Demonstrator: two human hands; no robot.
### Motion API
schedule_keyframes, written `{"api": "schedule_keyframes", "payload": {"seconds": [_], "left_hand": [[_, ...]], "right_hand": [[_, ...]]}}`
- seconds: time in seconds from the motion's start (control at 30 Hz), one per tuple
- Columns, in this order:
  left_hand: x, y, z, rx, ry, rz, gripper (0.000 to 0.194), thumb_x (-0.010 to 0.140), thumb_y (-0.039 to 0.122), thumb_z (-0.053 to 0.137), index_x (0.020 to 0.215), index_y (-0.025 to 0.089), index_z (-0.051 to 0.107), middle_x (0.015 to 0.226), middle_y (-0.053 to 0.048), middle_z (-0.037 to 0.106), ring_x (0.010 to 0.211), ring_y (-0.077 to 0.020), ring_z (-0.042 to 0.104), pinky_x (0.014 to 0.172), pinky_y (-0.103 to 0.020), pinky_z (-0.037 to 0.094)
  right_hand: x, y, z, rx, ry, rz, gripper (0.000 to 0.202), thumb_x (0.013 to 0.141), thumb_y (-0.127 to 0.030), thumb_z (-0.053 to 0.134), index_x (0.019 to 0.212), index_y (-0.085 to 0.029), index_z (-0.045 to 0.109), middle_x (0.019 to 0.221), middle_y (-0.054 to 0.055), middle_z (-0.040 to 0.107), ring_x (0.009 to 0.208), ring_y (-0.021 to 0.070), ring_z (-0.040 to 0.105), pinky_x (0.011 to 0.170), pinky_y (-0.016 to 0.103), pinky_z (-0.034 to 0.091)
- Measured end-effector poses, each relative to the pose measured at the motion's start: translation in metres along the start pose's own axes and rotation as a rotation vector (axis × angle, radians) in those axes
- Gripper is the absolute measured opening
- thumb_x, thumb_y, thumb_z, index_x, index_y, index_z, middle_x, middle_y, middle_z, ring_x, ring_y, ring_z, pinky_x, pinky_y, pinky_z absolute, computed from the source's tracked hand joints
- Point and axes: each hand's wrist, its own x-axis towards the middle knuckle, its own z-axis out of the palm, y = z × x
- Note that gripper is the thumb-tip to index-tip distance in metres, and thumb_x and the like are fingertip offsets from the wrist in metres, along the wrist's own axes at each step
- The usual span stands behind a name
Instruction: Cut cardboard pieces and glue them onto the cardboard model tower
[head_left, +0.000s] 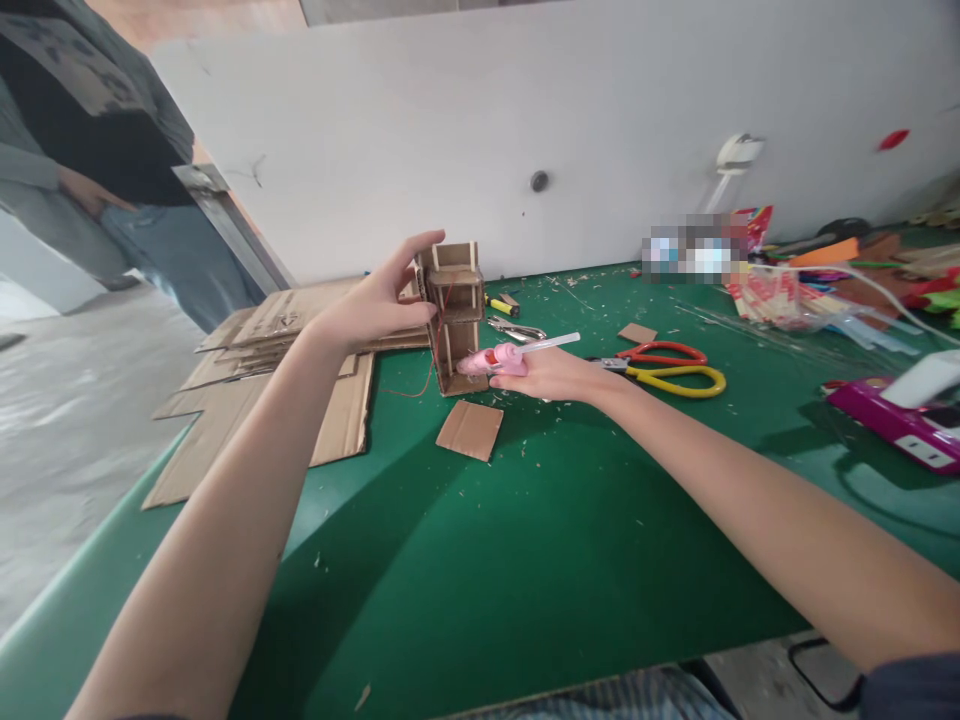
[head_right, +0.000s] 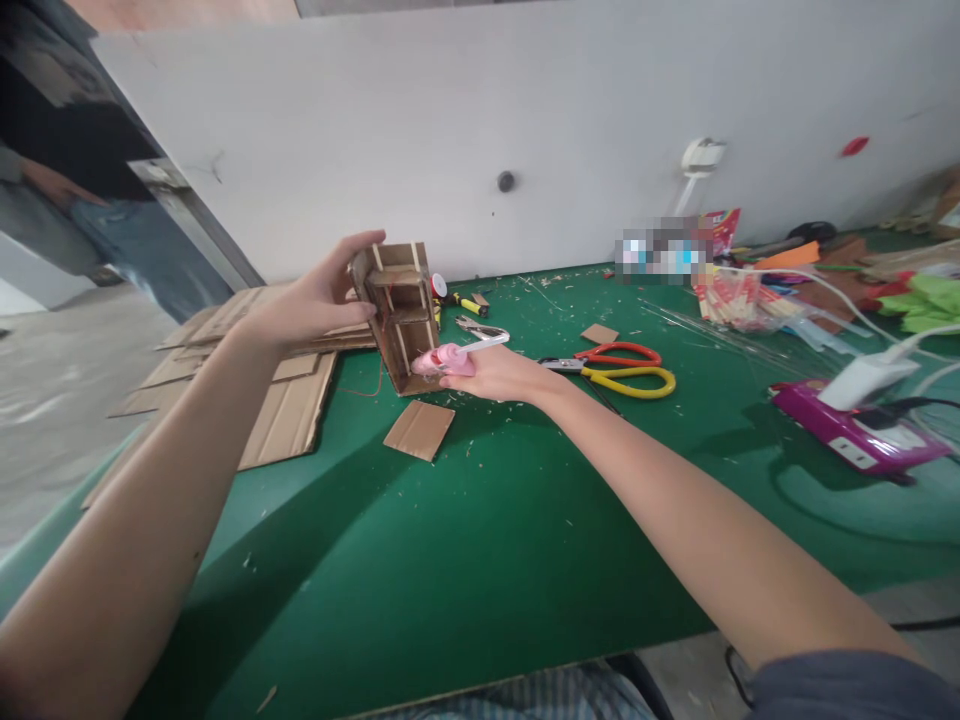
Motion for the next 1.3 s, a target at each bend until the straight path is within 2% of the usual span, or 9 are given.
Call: {"api": "schedule_keyframes", "payload": {"seconds": [0.1, 0.3, 0.47, 0.63, 0.8, 1.0, 1.3], "left_hand": [[-0.001, 0.004, -0.002, -0.011, -0.056, -0.027, 0.078, 0.071, 0.038, 0.073, 0.14, 0.033, 0.036, 0.13, -0.007, 0.052, 0.122, -0.0308, 0.05, 0.097, -0.047, 0.051], [0.0, 0.01, -0.001, -0.035, -0.021, -0.057, 0.076, 0.07, 0.033, 0.074, 0.137, 0.03, 0.039, 0.134, -0.009, 0.049, 0.122, -0.0335, 0.049, 0.097, -0.051, 0.05], [0.001, 0.013, 0.0, -0.018, -0.012, -0.054, 0.074, 0.068, 0.029, 0.076, 0.134, 0.031, 0.042, 0.146, -0.008, 0.035, 0.127, -0.036, 0.045, 0.098, -0.054, 0.049], [0.0, 0.015, -0.001, 0.029, 0.003, -0.057, 0.075, 0.068, 0.03, 0.077, 0.134, 0.032, 0.043, 0.143, -0.008, 0.037, 0.127, -0.0372, 0.044, 0.096, -0.054, 0.051], [0.001, 0.017, 0.0, 0.047, 0.016, -0.069, 0.075, 0.068, 0.031, 0.077, 0.135, 0.03, 0.043, 0.143, -0.009, 0.037, 0.125, -0.0368, 0.046, 0.094, -0.054, 0.053], [0.001, 0.016, 0.0, 0.047, 0.012, -0.072, 0.075, 0.068, 0.034, 0.077, 0.135, 0.03, 0.043, 0.142, -0.01, 0.037, 0.124, -0.0366, 0.047, 0.096, -0.058, 0.05], [0.002, 0.013, -0.001, 0.053, 0.01, -0.08, 0.076, 0.069, 0.034, 0.076, 0.137, 0.031, 0.041, 0.143, -0.01, 0.036, 0.122, -0.0349, 0.049, 0.094, -0.053, 0.053]], "right_hand": [[-0.001, 0.0, 0.001, -0.027, 0.008, -0.059, 0.041, 0.088, -0.042, 0.048, 0.125, -0.028, 0.06, 0.114, 0.004, 0.068, 0.093, 0.0231, 0.062, 0.079, 0.032, 0.044], [0.001, 0.001, 0.006, -0.047, 0.044, -0.162, 0.042, 0.089, -0.037, 0.048, 0.131, -0.037, 0.056, 0.125, -0.003, 0.064, 0.103, 0.0231, 0.062, 0.085, 0.032, 0.044], [0.001, 0.0, 0.01, -0.067, 0.088, -0.153, 0.041, 0.088, -0.036, 0.049, 0.128, -0.035, 0.059, 0.112, -0.001, 0.07, 0.092, 0.024, 0.065, 0.076, 0.032, 0.046], [-0.001, 0.002, 0.009, -0.118, 0.093, -0.151, 0.04, 0.088, -0.042, 0.048, 0.125, -0.035, 0.061, 0.105, 0.0, 0.072, 0.085, 0.0254, 0.066, 0.068, 0.032, 0.045], [-0.002, 0.003, 0.007, -0.095, 0.081, -0.14, 0.041, 0.088, -0.041, 0.049, 0.127, -0.035, 0.06, 0.112, -0.001, 0.07, 0.092, 0.0244, 0.065, 0.072, 0.03, 0.045], [-0.003, 0.003, 0.006, -0.091, 0.074, -0.143, 0.042, 0.088, -0.041, 0.048, 0.128, -0.035, 0.058, 0.111, 0.0, 0.07, 0.089, 0.023, 0.065, 0.07, 0.029, 0.044], [-0.002, 0.005, 0.001, -0.155, 0.006, -0.131, 0.044, 0.089, -0.045, 0.045, 0.129, -0.031, 0.058, 0.106, 0.005, 0.071, 0.085, 0.0231, 0.064, 0.068, 0.029, 0.041]]}}
